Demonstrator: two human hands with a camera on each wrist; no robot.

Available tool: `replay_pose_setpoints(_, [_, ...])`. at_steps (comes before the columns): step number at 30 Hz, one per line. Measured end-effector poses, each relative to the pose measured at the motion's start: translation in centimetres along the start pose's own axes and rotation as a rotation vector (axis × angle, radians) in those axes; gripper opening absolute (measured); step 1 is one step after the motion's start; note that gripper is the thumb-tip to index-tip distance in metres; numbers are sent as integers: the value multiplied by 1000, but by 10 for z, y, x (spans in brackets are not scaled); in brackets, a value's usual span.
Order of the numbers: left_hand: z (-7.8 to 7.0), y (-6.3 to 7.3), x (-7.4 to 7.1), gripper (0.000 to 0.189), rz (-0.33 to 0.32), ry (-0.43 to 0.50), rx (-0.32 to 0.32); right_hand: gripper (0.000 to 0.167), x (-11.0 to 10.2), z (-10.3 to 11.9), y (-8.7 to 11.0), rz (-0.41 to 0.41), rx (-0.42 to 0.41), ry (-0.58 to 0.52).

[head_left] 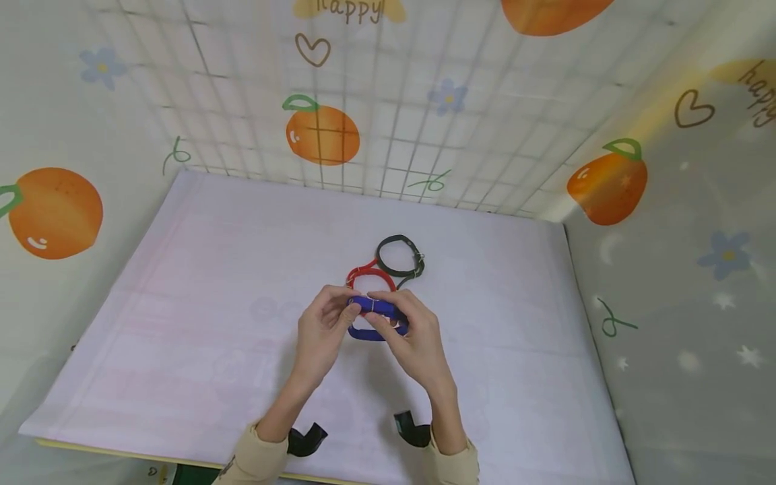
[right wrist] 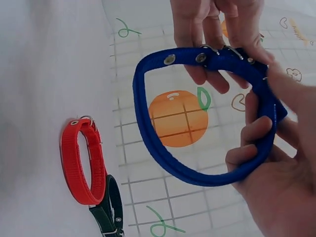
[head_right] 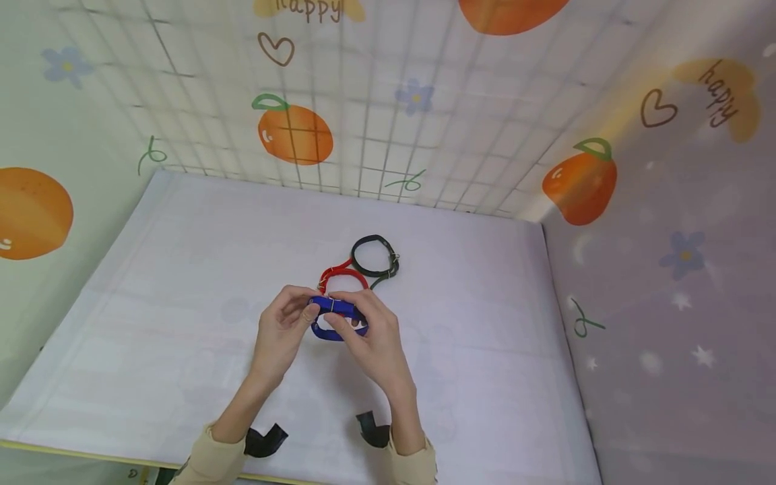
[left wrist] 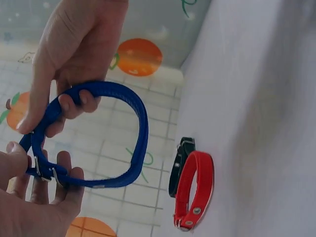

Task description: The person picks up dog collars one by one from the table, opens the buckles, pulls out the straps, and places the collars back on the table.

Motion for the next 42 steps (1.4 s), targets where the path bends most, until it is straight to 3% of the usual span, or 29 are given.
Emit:
replay_pose_setpoints(5, [2, 1, 0, 24, 51, -49, -9, 23, 1, 1, 1, -11, 6, 20])
replay_pose_setpoints(11, [2, -3, 1, 27, 97, -87, 71, 23, -1, 4, 0, -30, -8, 21])
replay_pose_setpoints(14, [1, -5, 1, 27, 83, -74, 94, 23, -2, 6, 0, -36, -3, 13])
replay_pose_setpoints(20, [-1, -4, 2, 22, 19, -23, 79, 23, -2, 6, -1, -34, 14, -3])
replay_pose_setpoints(24, [-2, -3, 1, 23, -36, 1, 45, 22, -1, 4, -1, -44, 24, -9])
replay_pose_setpoints(27, [-1, -3, -1, 23, -46, 81, 9, 21, -1, 3, 0, -57, 35, -10])
replay_pose_setpoints(30, [0, -3, -2, 23, -30, 161, -13, 22, -1, 3, 0, -65, 40, -8])
replay_pose_setpoints(33, [1, -3, -2, 25, -12, 182, -15, 22, -1, 3, 0, -63, 34, -10])
replay_pose_setpoints(37, [1, -2, -2, 26, 36, 165, -3, 23, -2, 4, 0, -60, 35, -4])
replay_pose_setpoints(42, [2, -4, 0, 28, 80, 78, 30, 23, -3, 2, 2, -52, 29, -3])
Point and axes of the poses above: each hand's wrist, its own y-axis away from the middle knuckle, its own x-axis out of the palm, z = x × y, the point moved 2 cm from there along -y, towards the middle knuckle, and after that the axes turned 13 degrees about z, right-handed, at the moved point
